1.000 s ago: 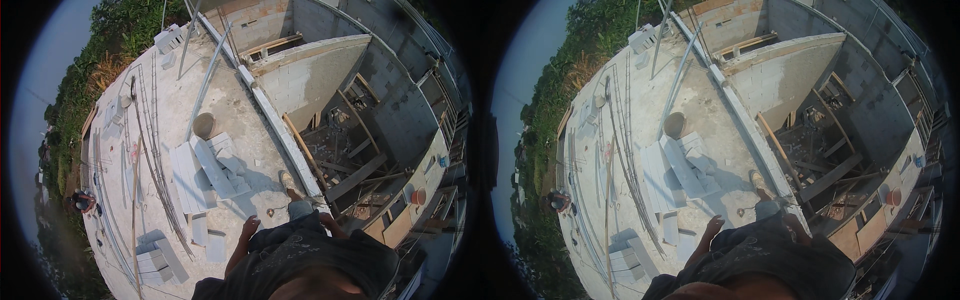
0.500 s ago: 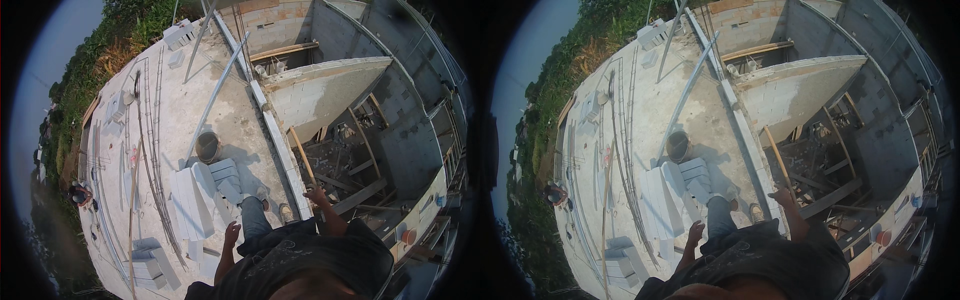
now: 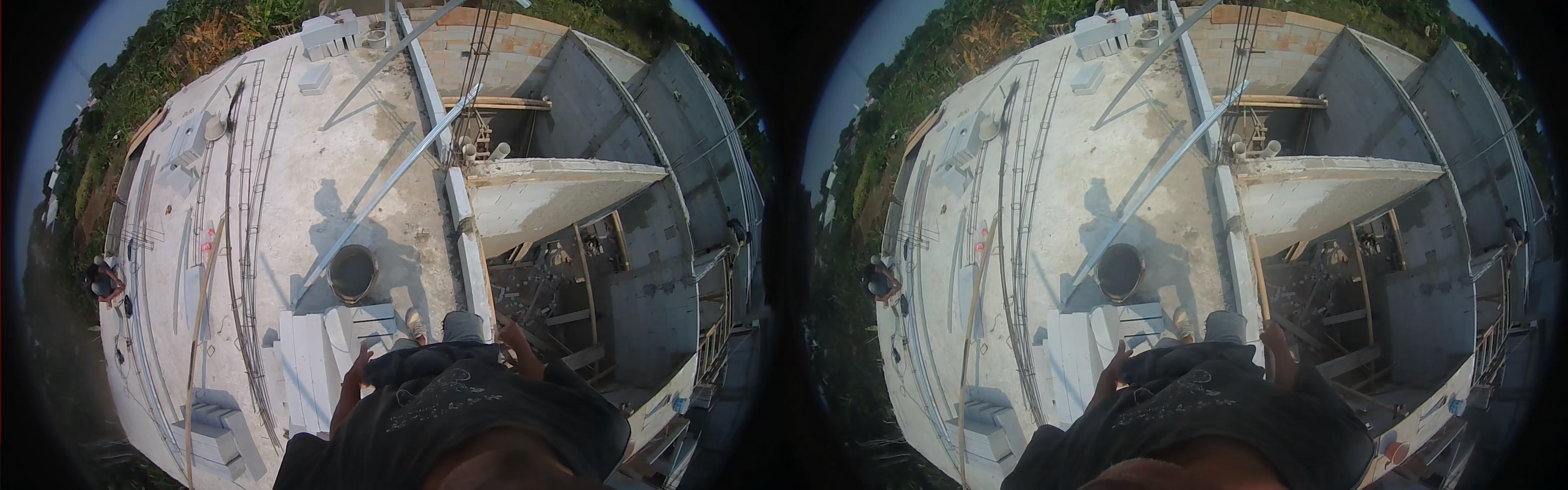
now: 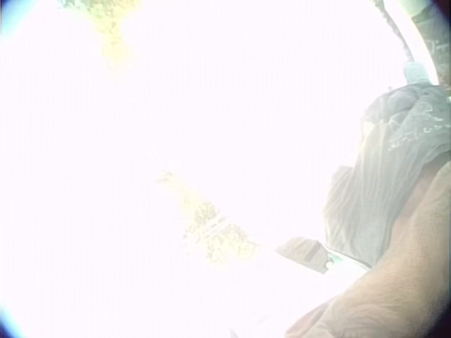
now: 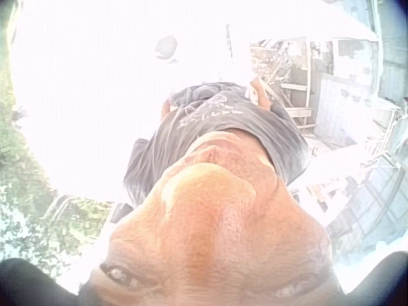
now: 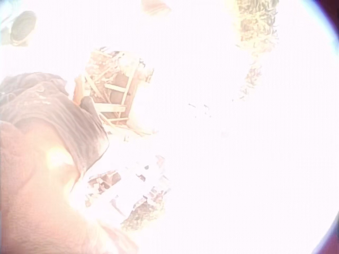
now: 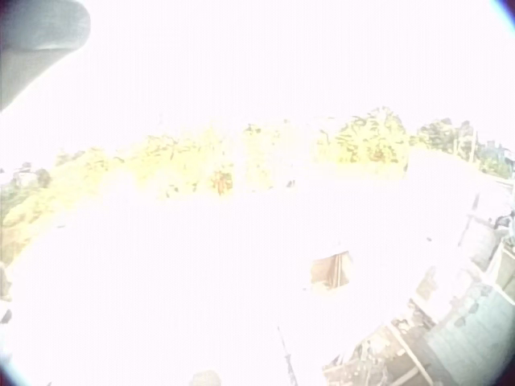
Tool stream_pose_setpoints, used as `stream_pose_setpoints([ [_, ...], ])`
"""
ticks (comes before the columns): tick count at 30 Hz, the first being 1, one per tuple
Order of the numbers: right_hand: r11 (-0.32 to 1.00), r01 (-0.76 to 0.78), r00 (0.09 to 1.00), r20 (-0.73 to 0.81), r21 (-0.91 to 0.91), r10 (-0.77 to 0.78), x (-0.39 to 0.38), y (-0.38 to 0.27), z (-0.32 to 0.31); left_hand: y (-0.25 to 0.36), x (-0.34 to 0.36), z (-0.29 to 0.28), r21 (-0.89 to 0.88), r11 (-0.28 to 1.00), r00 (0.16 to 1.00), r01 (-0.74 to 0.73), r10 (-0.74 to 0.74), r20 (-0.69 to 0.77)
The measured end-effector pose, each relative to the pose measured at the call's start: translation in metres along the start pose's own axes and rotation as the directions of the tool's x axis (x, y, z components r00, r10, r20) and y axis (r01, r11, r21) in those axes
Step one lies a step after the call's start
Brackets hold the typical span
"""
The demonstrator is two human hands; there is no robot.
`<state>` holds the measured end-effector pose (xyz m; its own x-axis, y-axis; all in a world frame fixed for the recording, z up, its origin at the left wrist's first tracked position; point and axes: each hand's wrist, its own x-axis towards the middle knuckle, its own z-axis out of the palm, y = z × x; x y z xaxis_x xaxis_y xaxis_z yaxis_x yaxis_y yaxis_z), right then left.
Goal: The person is cutting lightweight concrete blocks with a saw and then laying them using mortar and a trowel on a wall structure.
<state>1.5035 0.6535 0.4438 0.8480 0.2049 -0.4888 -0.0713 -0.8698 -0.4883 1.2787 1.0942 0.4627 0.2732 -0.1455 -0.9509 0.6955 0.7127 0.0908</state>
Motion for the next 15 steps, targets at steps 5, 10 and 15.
stream_pose_setpoints([
  [5,0.961,-0.252,0.957,0.176,0.113,0.230,0.082,-0.060,-0.010,0.156,-0.023,0.018,-0.123,0.895,0.902,-0.428,0.415,-0.123],
  [10,0.797,-0.451,0.850,0.465,0.402,0.247,0.198,-0.169,-0.019,0.258,-0.006,0.014,0.006,0.766,0.743,-0.643,0.625,-0.237],
  [15,0.562,-0.536,0.791,0.608,0.630,0.072,0.338,-0.324,-0.030,0.295,0.014,0.018,0.395,0.784,0.670,-0.480,0.618,-0.413],
])
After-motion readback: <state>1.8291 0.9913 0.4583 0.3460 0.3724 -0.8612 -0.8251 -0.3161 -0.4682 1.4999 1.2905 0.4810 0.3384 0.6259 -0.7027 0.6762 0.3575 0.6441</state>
